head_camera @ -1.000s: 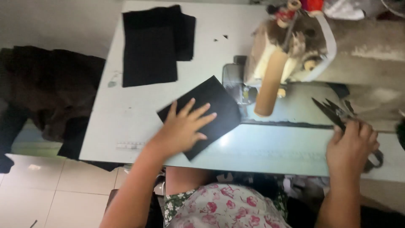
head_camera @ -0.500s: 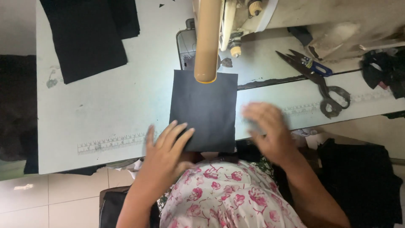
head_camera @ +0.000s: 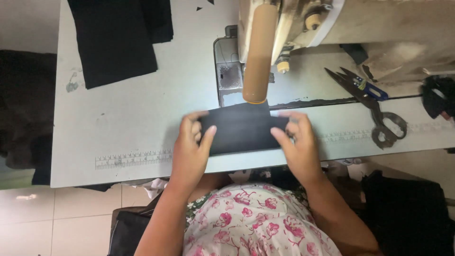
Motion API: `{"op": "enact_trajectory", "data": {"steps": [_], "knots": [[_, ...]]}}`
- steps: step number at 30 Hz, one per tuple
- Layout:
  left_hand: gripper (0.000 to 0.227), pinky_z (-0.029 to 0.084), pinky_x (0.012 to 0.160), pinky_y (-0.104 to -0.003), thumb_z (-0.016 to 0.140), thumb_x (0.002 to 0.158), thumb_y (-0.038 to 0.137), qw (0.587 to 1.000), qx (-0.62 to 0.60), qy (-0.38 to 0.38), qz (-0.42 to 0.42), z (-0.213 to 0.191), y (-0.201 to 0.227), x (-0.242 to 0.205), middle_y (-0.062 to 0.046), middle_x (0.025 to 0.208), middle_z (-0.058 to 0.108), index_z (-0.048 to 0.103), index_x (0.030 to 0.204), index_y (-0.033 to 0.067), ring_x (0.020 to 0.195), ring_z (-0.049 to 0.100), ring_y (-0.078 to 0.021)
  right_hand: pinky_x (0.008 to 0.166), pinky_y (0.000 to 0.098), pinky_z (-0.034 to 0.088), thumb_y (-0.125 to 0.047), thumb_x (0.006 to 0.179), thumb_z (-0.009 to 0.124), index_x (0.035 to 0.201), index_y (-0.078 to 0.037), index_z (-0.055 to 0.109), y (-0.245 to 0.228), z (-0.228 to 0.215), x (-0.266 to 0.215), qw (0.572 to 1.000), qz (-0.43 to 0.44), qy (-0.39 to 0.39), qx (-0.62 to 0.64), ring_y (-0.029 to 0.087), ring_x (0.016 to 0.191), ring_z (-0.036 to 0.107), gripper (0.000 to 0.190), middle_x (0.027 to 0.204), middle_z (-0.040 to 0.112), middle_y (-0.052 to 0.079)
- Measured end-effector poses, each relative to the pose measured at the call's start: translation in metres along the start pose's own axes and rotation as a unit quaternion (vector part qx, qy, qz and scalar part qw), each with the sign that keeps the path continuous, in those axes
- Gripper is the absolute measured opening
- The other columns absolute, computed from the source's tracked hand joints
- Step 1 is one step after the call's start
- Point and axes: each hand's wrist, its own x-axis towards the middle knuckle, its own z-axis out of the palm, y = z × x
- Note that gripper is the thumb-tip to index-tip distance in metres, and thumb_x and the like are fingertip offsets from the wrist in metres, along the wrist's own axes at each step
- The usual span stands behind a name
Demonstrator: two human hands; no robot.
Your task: The person is folding black fabric components and trimming the edges with a pair of scissors at a sewing workstation.
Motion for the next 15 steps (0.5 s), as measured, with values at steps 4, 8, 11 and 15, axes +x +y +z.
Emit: {"op": "enact_trajectory", "data": {"steps": [4,8,11,15], "knots": [[0.049,0.056,0.090,-0.057,0.050,0.103,0.006,0.999,0.038,0.030,-0.002,0.015,0.000,0.006,-0.027,0.103,0.072,0.028,0.147,0.0013,0.104,0.071,-0.0470,0.071,0.0368,0.046,-0.012,0.097,0.068,0.142,-0.007,0.039,0.000,0.007,0.021,0.997,0.075,-0.014,-0.013,0.022,0.066,0.056,0.055,0.079,0.066,0.007],[0.043,0.058,0.088,-0.060,0.050,0.105,0.005,0.984,0.140,0.093,0.061,0.031,-0.012,-0.002,-0.037,0.113,0.068,0.036,0.145,-0.0009,0.109,0.067,-0.0533,0.065,0.0359,0.048,-0.009,0.095,0.072,0.133,-0.005,0.043,-0.021,0.009,0.025,0.990,0.129,0.001,-0.047,0.023,0.062,0.060,0.048,0.075,0.066,0.009],[0.035,0.060,0.083,-0.048,0.060,0.097,0.003,0.945,0.306,0.055,0.103,0.027,-0.031,-0.007,-0.018,0.107,0.070,0.063,0.130,0.0123,0.103,0.073,-0.0400,0.063,0.0394,0.048,-0.019,0.093,0.078,0.119,-0.008,0.054,-0.027,0.012,0.032,0.980,0.151,0.002,-0.126,0.026,0.062,0.065,0.037,0.076,0.072,0.007],[0.029,0.058,0.083,-0.039,0.062,0.097,0.003,0.939,0.323,0.064,0.098,0.032,-0.047,-0.013,-0.011,0.105,0.066,0.069,0.122,0.0157,0.098,0.073,-0.0298,0.056,0.0340,0.047,-0.023,0.091,0.083,0.098,-0.010,0.069,-0.007,0.016,0.027,0.981,0.124,0.015,-0.146,0.022,0.053,0.061,0.021,0.068,0.071,0.004]]}}
